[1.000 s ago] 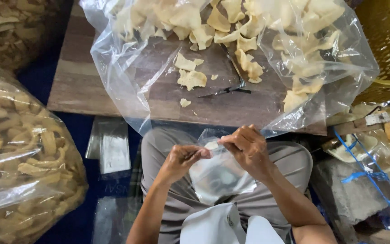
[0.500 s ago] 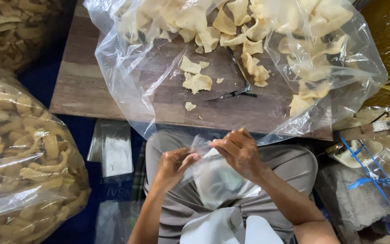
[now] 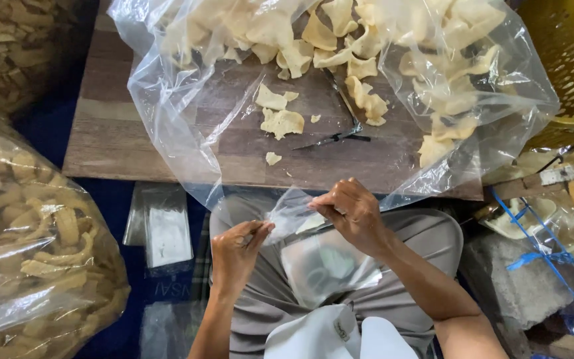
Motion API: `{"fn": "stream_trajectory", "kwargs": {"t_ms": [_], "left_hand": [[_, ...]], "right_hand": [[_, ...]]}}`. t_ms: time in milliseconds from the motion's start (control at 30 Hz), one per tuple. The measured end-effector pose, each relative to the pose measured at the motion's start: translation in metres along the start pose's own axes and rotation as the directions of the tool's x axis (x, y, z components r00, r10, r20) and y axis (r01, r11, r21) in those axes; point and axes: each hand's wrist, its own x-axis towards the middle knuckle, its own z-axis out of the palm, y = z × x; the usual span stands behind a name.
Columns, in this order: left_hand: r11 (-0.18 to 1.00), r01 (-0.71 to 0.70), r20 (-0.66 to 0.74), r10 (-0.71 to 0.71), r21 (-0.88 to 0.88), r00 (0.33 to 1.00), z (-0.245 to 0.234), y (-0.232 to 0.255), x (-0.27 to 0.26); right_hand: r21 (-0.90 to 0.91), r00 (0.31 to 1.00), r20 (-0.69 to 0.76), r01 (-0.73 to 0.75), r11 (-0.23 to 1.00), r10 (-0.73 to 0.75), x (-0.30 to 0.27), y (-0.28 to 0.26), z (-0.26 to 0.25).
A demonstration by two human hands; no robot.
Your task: The person is manually packaging individual pieces of dried food by trimming them with scissors, placing them into plastic bags, and sealing the bags using a heat sealer.
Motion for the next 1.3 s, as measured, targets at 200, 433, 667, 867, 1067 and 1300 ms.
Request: {"fn": "stream_trajectory", "kwargs": {"t_ms": [200, 433, 667, 867, 1067, 1300], "left_hand": [[0.959, 0.069, 0.079, -0.049, -0.275, 0.996, 0.023, -0.025, -0.002], [0.917, 0.077, -0.331, -0.218, -0.391, 0.918, 0.022, -0.054, 0.014], [0.831, -0.093, -0.394, -0.159, -0.549, 0.905, 0.037, -0.083, 0.018], [0.619, -0.022, -0.315, -0.368, -0.785, 0.875, 0.045, -0.110, 0.019], [0.347, 0.022, -0.119, -0.380, -0.937, 0.917, 0.053, -0.142, 0.009], [0.204, 0.212, 0.119, -0.390, -0.956, 0.913, 0.055, -0.128, 0.008]], "right_hand": [[0.163, 0.981, 0.062, -0.193, 0.968, 0.185, -0.004, 0.008, 0.006], [-0.145, 0.911, 0.413, 0.051, 0.988, 0.014, -0.065, 0.074, 0.034], [-0.152, 0.786, 0.587, 0.342, 0.927, -0.194, -0.073, 0.102, 0.035], [0.209, 0.750, 0.628, -0.419, 0.883, 0.207, -0.018, 0.118, -0.005], [-0.678, 0.940, 0.225, -0.038, 0.734, 0.257, 0.028, 0.177, -0.034], [-0.595, 0.813, 0.416, -0.094, 0.798, 0.406, 0.021, 0.261, 0.019]]}}
